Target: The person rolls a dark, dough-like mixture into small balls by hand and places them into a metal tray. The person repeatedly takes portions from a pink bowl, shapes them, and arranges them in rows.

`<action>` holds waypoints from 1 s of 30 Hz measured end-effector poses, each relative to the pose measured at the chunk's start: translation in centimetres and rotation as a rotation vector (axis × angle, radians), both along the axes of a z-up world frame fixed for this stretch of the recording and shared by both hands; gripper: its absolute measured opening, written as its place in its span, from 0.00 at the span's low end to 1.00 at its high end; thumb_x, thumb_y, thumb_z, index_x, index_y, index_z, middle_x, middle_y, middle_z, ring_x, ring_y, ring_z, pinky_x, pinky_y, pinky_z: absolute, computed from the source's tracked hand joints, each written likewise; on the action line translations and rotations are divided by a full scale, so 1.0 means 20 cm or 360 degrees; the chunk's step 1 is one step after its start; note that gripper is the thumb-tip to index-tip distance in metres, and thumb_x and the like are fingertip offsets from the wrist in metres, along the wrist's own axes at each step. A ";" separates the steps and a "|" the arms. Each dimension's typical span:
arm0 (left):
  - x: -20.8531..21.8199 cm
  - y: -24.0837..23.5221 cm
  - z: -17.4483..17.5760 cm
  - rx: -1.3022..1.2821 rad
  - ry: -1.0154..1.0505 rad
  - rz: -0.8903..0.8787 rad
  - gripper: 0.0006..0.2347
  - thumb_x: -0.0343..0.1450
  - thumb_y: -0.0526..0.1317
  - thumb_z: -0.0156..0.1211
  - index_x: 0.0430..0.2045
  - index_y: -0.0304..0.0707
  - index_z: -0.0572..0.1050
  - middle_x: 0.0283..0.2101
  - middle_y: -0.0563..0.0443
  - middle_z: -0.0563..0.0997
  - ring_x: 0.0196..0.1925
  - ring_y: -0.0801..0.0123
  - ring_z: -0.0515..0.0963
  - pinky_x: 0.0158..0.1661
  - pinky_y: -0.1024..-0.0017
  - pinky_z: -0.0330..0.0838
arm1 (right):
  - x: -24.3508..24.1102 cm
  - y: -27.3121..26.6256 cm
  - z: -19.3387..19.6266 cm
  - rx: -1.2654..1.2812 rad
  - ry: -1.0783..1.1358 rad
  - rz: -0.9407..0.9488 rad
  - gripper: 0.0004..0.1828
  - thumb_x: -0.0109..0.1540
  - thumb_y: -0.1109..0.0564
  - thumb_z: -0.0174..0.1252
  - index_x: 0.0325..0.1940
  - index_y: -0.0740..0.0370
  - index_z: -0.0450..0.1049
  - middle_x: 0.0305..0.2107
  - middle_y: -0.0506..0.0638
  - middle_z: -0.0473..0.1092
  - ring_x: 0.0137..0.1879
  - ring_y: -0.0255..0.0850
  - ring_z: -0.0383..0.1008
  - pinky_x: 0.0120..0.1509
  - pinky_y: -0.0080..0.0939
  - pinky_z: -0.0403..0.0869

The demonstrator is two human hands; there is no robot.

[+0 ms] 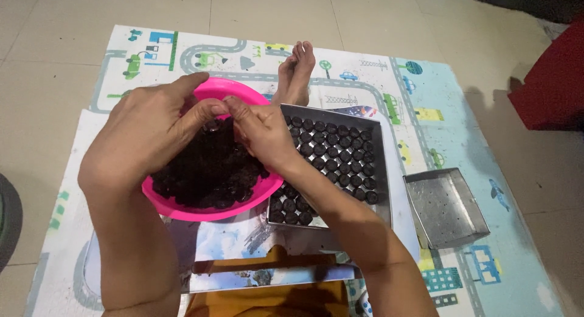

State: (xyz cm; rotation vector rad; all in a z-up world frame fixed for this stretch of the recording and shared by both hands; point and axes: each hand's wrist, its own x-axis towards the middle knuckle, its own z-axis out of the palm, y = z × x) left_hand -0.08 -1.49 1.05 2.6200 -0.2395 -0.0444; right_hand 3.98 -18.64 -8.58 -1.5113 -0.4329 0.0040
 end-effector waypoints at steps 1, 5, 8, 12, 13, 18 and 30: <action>0.00 0.00 -0.01 0.0020 -0.0047 -0.0018 0.27 0.74 0.62 0.38 0.64 0.53 0.68 0.41 0.33 0.83 0.49 0.31 0.77 0.43 0.46 0.66 | 0.01 0.01 -0.01 0.0032 0.0052 -0.0015 0.32 0.65 0.38 0.51 0.10 0.51 0.56 0.06 0.43 0.52 0.13 0.32 0.49 0.20 0.33 0.48; 0.02 0.01 -0.02 0.0022 -0.0063 -0.0018 0.29 0.75 0.61 0.38 0.68 0.51 0.67 0.47 0.33 0.82 0.53 0.33 0.76 0.46 0.46 0.66 | 0.03 -0.01 -0.07 -0.0175 -0.0303 0.0072 0.19 0.73 0.45 0.42 0.39 0.56 0.73 0.22 0.38 0.58 0.29 0.29 0.57 0.33 0.31 0.58; 0.01 0.00 0.02 -0.0049 0.0058 -0.0033 0.31 0.72 0.64 0.37 0.69 0.54 0.66 0.46 0.34 0.83 0.55 0.34 0.76 0.50 0.47 0.65 | -0.01 -0.05 0.02 -0.0706 -0.0871 0.0070 0.18 0.63 0.61 0.50 0.58 0.61 0.66 0.48 0.54 0.69 0.57 0.48 0.69 0.64 0.47 0.67; 0.04 -0.01 -0.02 -0.0183 0.0040 -0.0187 0.30 0.71 0.57 0.49 0.70 0.51 0.64 0.41 0.50 0.88 0.49 0.52 0.81 0.49 0.59 0.66 | -0.12 -0.03 0.05 -0.0849 -0.0985 -0.0066 0.33 0.62 0.68 0.51 0.72 0.64 0.55 0.65 0.59 0.65 0.72 0.55 0.65 0.79 0.53 0.63; 0.05 -0.01 -0.04 -0.0213 0.0027 -0.0282 0.27 0.69 0.52 0.55 0.66 0.51 0.64 0.40 0.48 0.87 0.45 0.52 0.83 0.44 0.59 0.67 | -0.13 -0.02 0.05 -0.0735 -0.0977 -0.0075 0.36 0.64 0.70 0.50 0.76 0.64 0.49 0.70 0.60 0.58 0.76 0.54 0.63 0.83 0.50 0.65; 0.05 0.01 -0.05 -0.0310 -0.0086 -0.0434 0.28 0.71 0.48 0.57 0.69 0.52 0.62 0.55 0.50 0.82 0.57 0.52 0.79 0.50 0.60 0.68 | -0.17 0.02 0.09 -0.0380 -0.0925 -0.0205 0.44 0.62 0.75 0.52 0.79 0.54 0.47 0.72 0.61 0.51 0.77 0.54 0.65 0.86 0.49 0.70; 0.08 -0.01 -0.10 -0.0166 -0.0260 -0.0256 0.07 0.75 0.38 0.53 0.44 0.37 0.71 0.41 0.41 0.83 0.42 0.45 0.81 0.40 0.56 0.68 | -0.17 -0.08 0.17 -0.0895 -0.0733 0.0097 0.46 0.55 0.78 0.37 0.78 0.57 0.47 0.77 0.63 0.44 0.86 0.55 0.42 0.89 0.53 0.45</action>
